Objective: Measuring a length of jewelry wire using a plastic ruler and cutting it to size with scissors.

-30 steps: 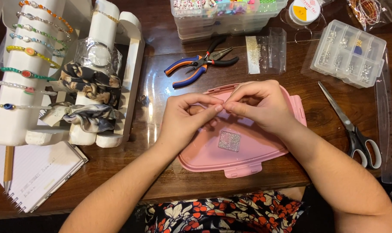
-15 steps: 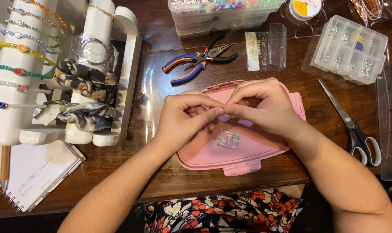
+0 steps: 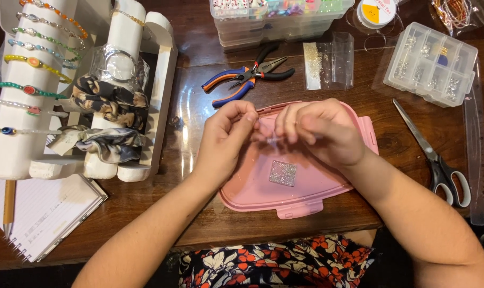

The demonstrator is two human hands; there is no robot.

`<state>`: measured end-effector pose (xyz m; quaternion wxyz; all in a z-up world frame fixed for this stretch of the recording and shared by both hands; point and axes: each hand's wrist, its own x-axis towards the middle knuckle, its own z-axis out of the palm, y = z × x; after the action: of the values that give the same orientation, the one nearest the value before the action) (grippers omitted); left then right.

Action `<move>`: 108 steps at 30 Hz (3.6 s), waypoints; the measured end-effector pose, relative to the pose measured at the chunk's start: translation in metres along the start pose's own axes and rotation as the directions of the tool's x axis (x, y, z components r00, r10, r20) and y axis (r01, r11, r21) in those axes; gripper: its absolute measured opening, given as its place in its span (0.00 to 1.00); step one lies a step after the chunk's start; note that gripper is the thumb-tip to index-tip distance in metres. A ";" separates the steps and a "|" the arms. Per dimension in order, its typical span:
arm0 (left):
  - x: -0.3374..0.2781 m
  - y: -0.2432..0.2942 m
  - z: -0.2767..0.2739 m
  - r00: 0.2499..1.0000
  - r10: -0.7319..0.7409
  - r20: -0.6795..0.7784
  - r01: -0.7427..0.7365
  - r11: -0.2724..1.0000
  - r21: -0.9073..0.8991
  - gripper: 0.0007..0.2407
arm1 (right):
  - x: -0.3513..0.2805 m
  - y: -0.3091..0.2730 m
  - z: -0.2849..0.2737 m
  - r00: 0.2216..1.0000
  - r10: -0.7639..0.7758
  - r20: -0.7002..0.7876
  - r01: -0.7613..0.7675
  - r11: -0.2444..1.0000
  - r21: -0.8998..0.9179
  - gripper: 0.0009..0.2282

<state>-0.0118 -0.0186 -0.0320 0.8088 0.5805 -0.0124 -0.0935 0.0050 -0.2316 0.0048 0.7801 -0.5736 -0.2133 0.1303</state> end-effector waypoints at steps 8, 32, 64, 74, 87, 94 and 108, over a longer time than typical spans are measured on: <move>-0.006 -0.020 0.023 0.992 -0.119 -0.032 0.112 0.980 -0.162 0.06 | -0.015 0.040 -0.024 0.998 0.001 0.060 -0.036 0.815 0.579 0.12; -0.027 -0.004 0.038 0.910 -0.367 0.192 0.386 0.920 -0.071 0.08 | -0.024 -0.016 0.019 0.954 0.059 0.293 -0.213 0.822 0.529 0.72; -0.039 -0.043 0.045 0.928 -0.344 0.144 0.371 0.891 -0.262 0.09 | 0.016 -0.042 0.062 1.000 -0.020 0.001 0.020 0.988 0.155 0.56; -0.045 -0.019 0.060 0.926 -0.363 0.101 0.376 0.898 -0.226 0.04 | 0.043 -0.023 0.052 0.833 -0.508 0.218 0.530 0.621 -0.577 0.26; -0.042 -0.029 0.057 0.913 -0.389 0.124 0.408 0.855 -0.320 0.06 | 0.032 -0.034 0.015 0.741 -0.615 0.269 0.530 0.290 -0.797 0.18; -0.041 -0.022 0.058 0.914 -0.383 0.137 0.407 0.851 -0.332 0.08 | 0.028 -0.034 0.044 0.749 -0.657 0.089 0.574 0.576 -0.582 0.19; -0.041 -0.031 0.057 0.914 -0.383 0.137 0.406 0.869 -0.283 0.05 | 0.030 -0.042 0.040 0.816 -0.569 0.100 0.503 0.615 -0.606 0.20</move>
<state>-0.0638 -0.0747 -0.0393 0.8514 0.4346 0.0899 -0.2797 0.0106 -0.1973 0.0600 0.5658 -0.7079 -0.3645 -0.2141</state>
